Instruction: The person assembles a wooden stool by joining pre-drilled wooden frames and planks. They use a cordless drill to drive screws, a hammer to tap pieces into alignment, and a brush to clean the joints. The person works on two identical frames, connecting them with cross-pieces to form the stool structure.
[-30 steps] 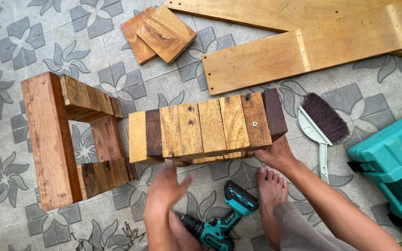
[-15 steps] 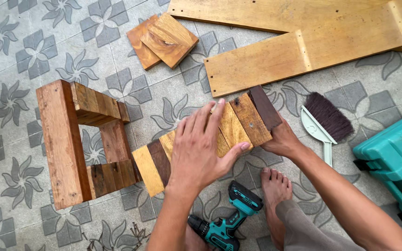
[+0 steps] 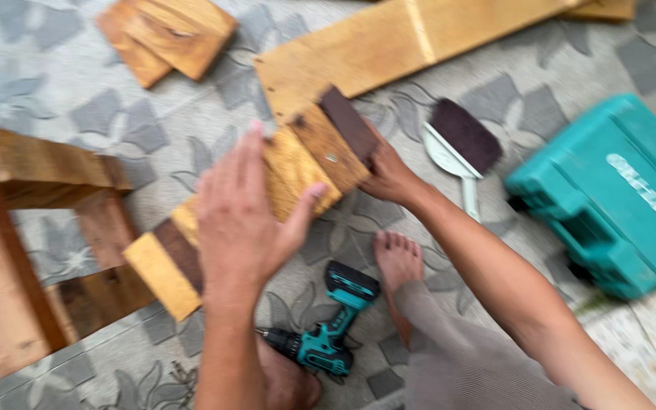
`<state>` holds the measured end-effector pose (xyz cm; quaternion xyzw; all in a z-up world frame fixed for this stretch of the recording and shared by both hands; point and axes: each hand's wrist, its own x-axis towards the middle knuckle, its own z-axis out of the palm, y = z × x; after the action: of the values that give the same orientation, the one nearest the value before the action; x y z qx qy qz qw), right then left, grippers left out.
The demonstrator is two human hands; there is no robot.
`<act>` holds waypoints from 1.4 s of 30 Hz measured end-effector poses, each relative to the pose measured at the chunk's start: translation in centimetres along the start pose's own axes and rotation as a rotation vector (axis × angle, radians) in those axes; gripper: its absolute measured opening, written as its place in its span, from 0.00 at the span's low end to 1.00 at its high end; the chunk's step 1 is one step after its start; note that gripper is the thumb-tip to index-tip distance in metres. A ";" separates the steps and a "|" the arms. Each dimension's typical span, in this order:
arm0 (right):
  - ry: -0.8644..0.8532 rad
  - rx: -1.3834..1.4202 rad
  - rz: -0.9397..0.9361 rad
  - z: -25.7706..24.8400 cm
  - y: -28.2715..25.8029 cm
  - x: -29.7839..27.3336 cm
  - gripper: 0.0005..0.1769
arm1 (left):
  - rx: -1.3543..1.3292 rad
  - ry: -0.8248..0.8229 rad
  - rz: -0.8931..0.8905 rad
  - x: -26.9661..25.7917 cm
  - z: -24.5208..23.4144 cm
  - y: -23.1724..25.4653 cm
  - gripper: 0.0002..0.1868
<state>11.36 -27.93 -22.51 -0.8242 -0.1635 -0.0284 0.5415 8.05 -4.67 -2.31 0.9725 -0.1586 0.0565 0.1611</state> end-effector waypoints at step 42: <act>-0.763 -0.383 -0.633 10.7 -3.6 -14.2 0.41 | 0.028 0.052 0.228 0.0 0.4 0.2 0.48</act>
<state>-4.56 -20.41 -26.94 -0.7703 -0.5816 0.0820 0.2481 8.01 -4.94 -2.59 0.9485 -0.2632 0.1018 0.1439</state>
